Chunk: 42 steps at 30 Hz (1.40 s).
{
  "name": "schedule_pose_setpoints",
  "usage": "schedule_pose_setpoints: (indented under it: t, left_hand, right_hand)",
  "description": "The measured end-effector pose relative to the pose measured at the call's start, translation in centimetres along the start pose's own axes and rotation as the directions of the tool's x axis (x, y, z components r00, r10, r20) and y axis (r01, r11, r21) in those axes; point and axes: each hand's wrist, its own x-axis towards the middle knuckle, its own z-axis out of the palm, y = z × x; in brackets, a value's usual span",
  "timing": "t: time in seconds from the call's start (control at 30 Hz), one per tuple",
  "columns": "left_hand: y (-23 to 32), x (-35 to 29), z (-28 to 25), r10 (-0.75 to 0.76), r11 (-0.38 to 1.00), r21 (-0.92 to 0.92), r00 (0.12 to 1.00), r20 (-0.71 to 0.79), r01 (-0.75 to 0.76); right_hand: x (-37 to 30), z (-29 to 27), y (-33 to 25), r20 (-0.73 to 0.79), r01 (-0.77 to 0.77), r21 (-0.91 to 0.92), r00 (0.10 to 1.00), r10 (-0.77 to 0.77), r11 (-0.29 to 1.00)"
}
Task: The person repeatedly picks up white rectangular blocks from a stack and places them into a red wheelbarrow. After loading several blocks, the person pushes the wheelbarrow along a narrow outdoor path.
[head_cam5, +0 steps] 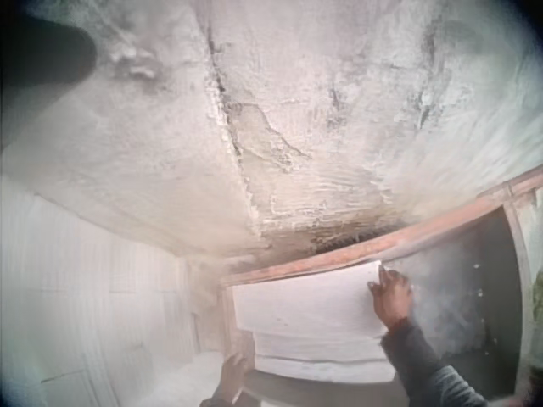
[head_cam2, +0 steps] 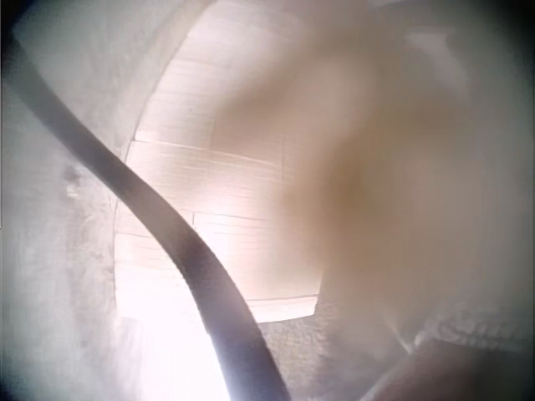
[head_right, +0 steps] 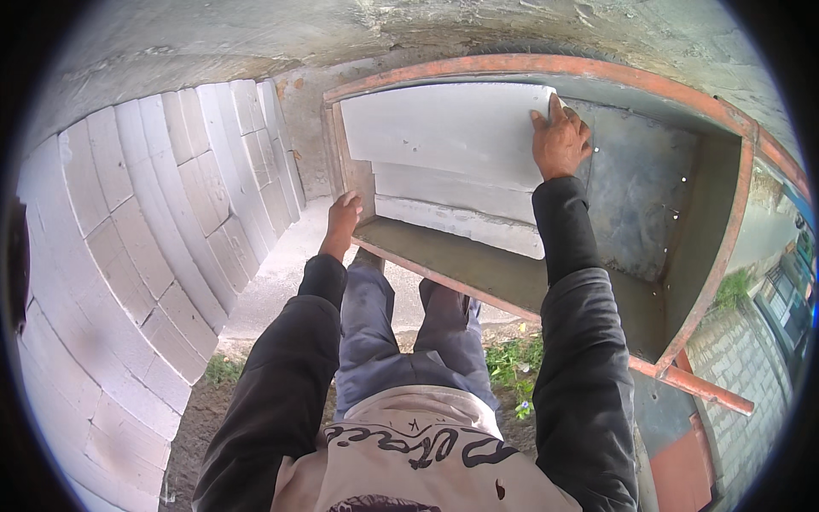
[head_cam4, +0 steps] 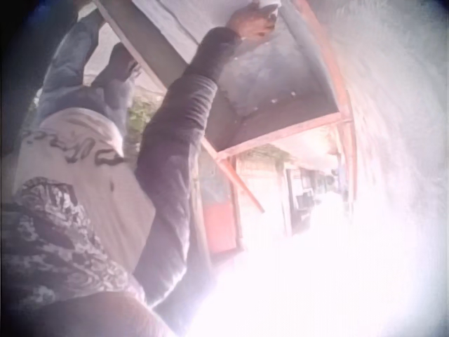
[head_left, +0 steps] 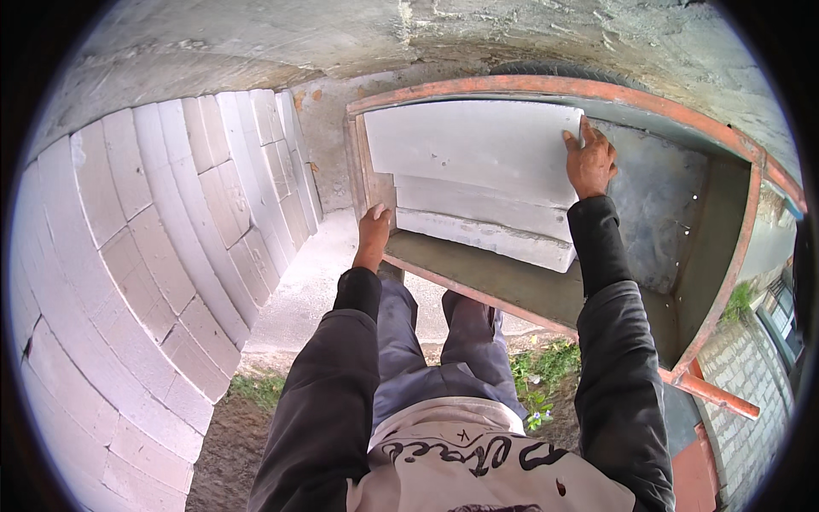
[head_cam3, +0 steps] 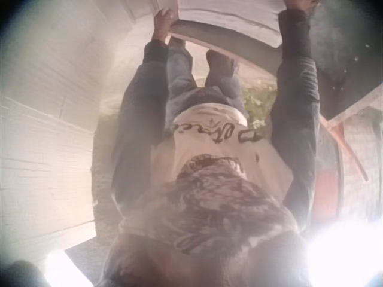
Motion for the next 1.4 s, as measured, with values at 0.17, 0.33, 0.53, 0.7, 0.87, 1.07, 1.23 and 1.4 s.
schedule_pose_setpoints:
  t: [0.17, 0.33, 0.53, 0.7, 0.87, 1.07, 1.23, 1.4]
  left_hand:
    - [0.8, -10.9, -5.8, 0.085, 0.993, -0.081, 0.994, -0.068, -0.090]
    - [0.9, -20.6, -12.2, 0.120, 0.973, -0.168, 0.970, -0.213, -0.157]
    - [3.1, -29.7, -18.0, 0.322, 0.844, -0.207, 0.777, -0.541, -0.494]
    - [11.7, -41.5, -22.0, 0.479, 0.727, -0.008, 0.514, -0.712, -0.687]
    - [15.9, -52.1, -26.3, 0.639, 0.476, 0.426, -0.030, -0.769, -0.769]
    - [16.0, -62.7, -34.8, 0.443, 0.523, 0.798, -0.704, -0.555, -0.300]
    - [17.8, -68.3, -43.8, 0.501, 0.596, 0.770, -0.646, -0.576, -0.225]
    - [19.7, -67.7, -46.3, 0.627, 0.559, 0.801, -0.522, -0.578, -0.216]
  right_hand:
    - [-1.0, -3.5, -0.5, 0.181, -0.021, -0.034, 0.983, 0.027, 0.999]
    - [-9.9, -5.9, -4.4, 0.262, 0.084, 0.206, 0.955, -0.138, 0.975]
    - [-23.6, -3.3, -10.2, 0.314, 0.294, 0.570, 0.785, -0.534, 0.767]
    - [-31.1, -9.2, -19.9, 0.372, 0.325, 0.737, 0.536, -0.757, 0.592]
    - [-34.5, -17.6, -30.6, 0.237, 0.460, 0.799, 0.353, -0.905, 0.388]
    - [-39.1, -26.0, -39.5, 0.034, 0.399, 0.907, 0.249, -0.968, 0.134]
    - [-41.7, -26.1, -42.1, 0.119, 0.255, 0.954, 0.170, -0.978, 0.160]
    - [-41.9, -26.1, -41.6, 0.140, 0.206, 0.962, 0.191, -0.972, 0.179]
